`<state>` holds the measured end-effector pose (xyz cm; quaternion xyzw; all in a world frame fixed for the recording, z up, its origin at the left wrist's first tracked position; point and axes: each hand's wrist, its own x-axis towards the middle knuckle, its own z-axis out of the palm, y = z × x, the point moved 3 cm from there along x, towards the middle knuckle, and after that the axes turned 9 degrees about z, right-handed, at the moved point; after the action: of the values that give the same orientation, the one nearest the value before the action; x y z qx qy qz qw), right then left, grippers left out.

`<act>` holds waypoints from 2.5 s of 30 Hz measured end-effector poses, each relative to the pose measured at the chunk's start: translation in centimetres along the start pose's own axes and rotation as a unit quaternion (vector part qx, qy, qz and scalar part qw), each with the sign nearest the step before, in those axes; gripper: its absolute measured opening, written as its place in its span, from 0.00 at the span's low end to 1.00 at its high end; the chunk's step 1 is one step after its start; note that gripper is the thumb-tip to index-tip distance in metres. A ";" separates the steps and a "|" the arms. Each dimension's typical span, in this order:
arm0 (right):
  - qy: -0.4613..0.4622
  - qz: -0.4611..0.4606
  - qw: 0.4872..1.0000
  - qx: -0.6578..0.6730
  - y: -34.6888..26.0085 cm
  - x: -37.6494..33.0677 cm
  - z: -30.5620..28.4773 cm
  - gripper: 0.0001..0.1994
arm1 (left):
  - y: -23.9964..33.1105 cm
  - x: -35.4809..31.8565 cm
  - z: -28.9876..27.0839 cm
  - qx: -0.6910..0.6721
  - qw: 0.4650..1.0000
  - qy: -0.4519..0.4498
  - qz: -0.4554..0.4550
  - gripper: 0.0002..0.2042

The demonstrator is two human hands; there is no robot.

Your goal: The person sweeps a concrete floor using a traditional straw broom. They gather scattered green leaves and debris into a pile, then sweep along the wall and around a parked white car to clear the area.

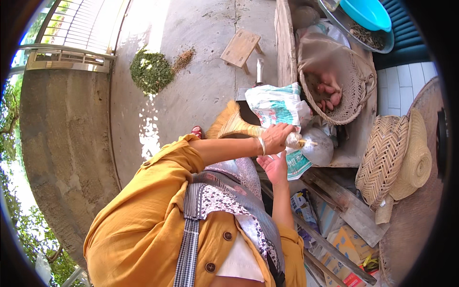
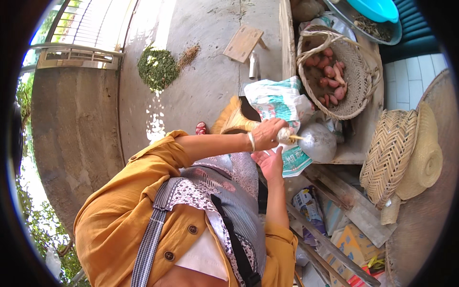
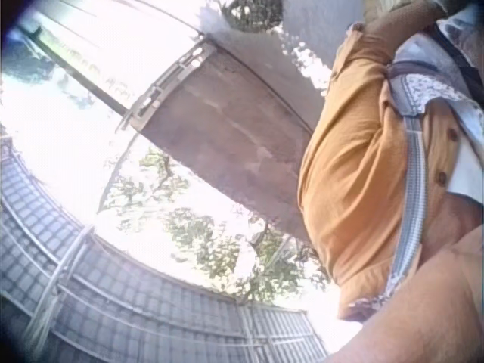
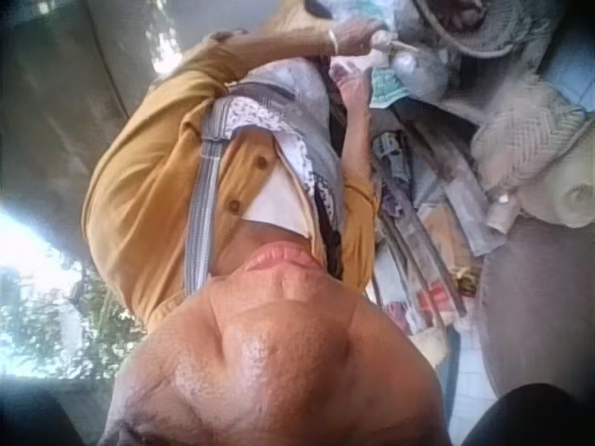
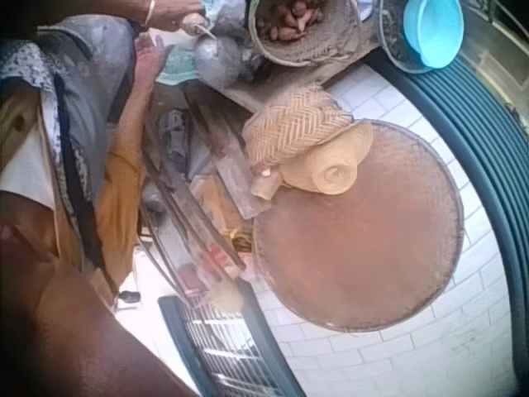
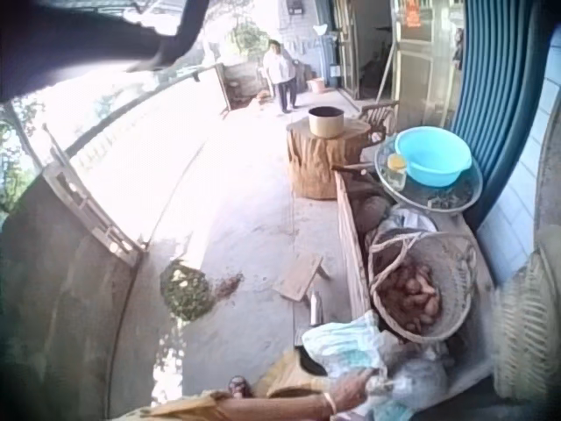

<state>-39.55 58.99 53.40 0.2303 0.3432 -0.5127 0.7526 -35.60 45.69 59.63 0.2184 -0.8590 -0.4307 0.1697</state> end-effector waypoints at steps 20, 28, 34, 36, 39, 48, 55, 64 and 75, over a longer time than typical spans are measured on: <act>-0.052 0.239 0.943 -0.224 23.7 10.7 29.3 0.20 | -8.5 -39.9 -33.1 0.048 0.964 0.254 -0.062 0.24; 0.086 0.070 0.777 -0.620 25.3 18.8 31.0 0.21 | -16.3 -57.5 -30.0 -0.019 0.822 0.405 -0.400 0.19; 0.133 -0.019 0.669 -0.731 24.9 30.7 31.4 0.20 | -16.2 -61.2 -25.9 -0.059 0.772 0.445 -0.451 0.18; 0.168 -0.054 0.634 -0.753 25.5 35.5 31.0 0.20 | -16.0 -61.3 -24.8 -0.061 0.754 0.456 -0.469 0.18; 0.229 -0.003 0.605 -0.763 26.7 42.8 29.4 0.25 | -15.5 -60.2 -24.1 -0.068 0.736 0.470 -0.482 0.19; 0.157 -0.013 0.566 -0.809 31.6 41.1 37.2 0.21 | -16.7 -56.2 -25.8 -0.102 0.727 0.455 -0.504 0.21; 0.067 -0.001 0.632 -0.772 22.0 40.7 33.8 0.32 | -18.8 -53.1 -28.5 -0.072 0.740 0.445 -0.499 0.21; 0.175 -0.005 0.401 -0.899 25.7 44.5 36.2 0.38 | -18.6 -54.4 -29.2 -0.070 0.728 0.466 -0.498 0.21; 0.068 -0.039 0.498 -0.863 26.4 38.5 36.4 0.41 | -21.9 -62.4 -30.3 -0.074 0.715 0.500 -0.483 0.21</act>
<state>4.41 19.67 48.21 -0.5132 0.6740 0.0276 0.5307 36.80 46.35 52.64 0.7742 -0.3920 -0.3442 0.3585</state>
